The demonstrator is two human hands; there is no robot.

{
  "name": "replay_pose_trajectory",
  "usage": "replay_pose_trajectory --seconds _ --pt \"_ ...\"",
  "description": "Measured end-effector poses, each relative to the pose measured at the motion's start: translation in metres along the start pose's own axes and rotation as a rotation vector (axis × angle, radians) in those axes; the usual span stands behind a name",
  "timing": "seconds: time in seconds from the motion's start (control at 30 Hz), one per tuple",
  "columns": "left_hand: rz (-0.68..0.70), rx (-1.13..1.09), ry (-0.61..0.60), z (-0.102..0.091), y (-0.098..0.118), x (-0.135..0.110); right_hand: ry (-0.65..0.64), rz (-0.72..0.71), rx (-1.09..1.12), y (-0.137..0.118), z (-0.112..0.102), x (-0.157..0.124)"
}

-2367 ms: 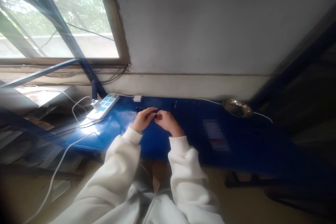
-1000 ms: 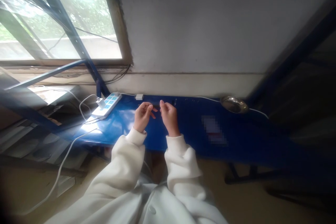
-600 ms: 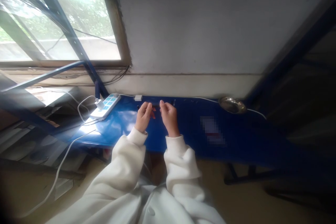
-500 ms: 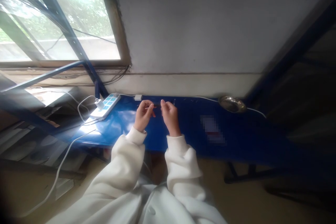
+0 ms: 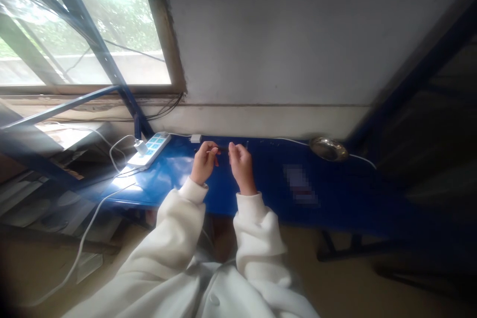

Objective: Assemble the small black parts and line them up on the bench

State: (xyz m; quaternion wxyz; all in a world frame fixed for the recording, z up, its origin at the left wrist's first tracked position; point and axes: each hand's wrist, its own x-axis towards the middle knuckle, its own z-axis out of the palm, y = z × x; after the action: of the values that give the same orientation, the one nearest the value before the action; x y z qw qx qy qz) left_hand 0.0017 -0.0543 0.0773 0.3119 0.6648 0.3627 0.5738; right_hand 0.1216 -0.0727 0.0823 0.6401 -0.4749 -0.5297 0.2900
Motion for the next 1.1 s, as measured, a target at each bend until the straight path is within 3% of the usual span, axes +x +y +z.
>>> replay_pose_trajectory --seconds 0.27,0.57,0.83,1.1 --pt "0.088 0.145 0.185 0.010 0.002 0.001 0.030 0.043 0.010 0.004 0.006 0.000" --pt "-0.077 -0.004 0.120 0.009 0.001 0.004 0.033 0.032 -0.006 0.007 0.006 0.001" --pt "-0.054 -0.097 0.053 0.000 0.006 0.005 -0.064 0.002 0.072 0.000 0.001 0.000" --pt "-0.028 -0.139 0.031 -0.003 0.007 0.003 -0.070 0.004 0.144 0.001 -0.001 0.002"
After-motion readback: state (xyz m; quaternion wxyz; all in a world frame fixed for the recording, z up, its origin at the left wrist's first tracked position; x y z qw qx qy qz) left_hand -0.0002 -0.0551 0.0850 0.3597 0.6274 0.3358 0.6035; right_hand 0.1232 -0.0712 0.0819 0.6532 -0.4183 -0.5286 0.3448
